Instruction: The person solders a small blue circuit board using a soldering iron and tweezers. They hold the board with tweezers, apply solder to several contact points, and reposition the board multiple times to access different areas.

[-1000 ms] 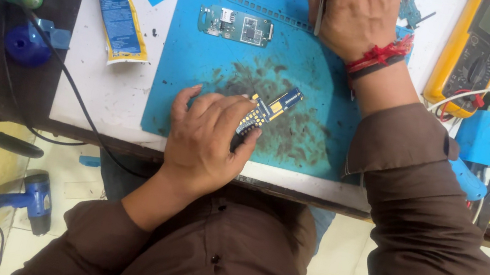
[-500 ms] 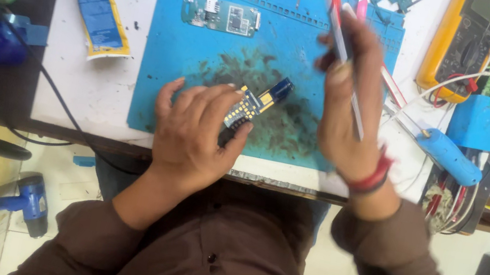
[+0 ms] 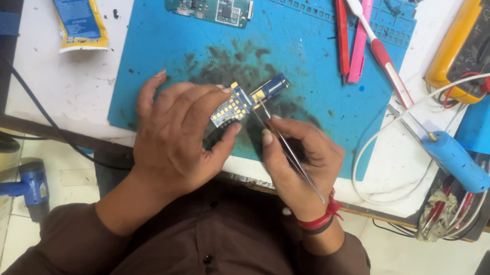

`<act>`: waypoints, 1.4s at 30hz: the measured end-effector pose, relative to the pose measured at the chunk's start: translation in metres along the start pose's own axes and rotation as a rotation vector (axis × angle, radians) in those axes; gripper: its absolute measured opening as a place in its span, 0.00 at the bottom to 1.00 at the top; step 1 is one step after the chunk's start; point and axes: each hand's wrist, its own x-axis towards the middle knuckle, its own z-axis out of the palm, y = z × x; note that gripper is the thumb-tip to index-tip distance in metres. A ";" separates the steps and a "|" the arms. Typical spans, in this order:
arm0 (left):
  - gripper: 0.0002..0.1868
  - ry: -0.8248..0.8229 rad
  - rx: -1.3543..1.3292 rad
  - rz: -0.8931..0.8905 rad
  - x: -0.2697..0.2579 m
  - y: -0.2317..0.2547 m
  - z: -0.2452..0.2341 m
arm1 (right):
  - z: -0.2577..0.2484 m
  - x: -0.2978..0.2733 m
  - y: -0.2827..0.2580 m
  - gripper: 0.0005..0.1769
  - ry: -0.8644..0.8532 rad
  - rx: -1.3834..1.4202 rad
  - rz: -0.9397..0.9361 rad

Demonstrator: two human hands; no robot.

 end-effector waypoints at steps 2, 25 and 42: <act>0.25 0.004 0.002 -0.001 0.001 0.000 0.001 | 0.001 0.002 -0.001 0.09 0.007 0.005 0.016; 0.22 -0.007 0.023 0.002 0.001 0.000 0.002 | 0.003 0.003 0.000 0.07 0.023 -0.072 -0.077; 0.21 -0.005 0.039 0.005 -0.003 -0.001 0.004 | 0.005 0.003 -0.002 0.07 0.044 -0.033 0.026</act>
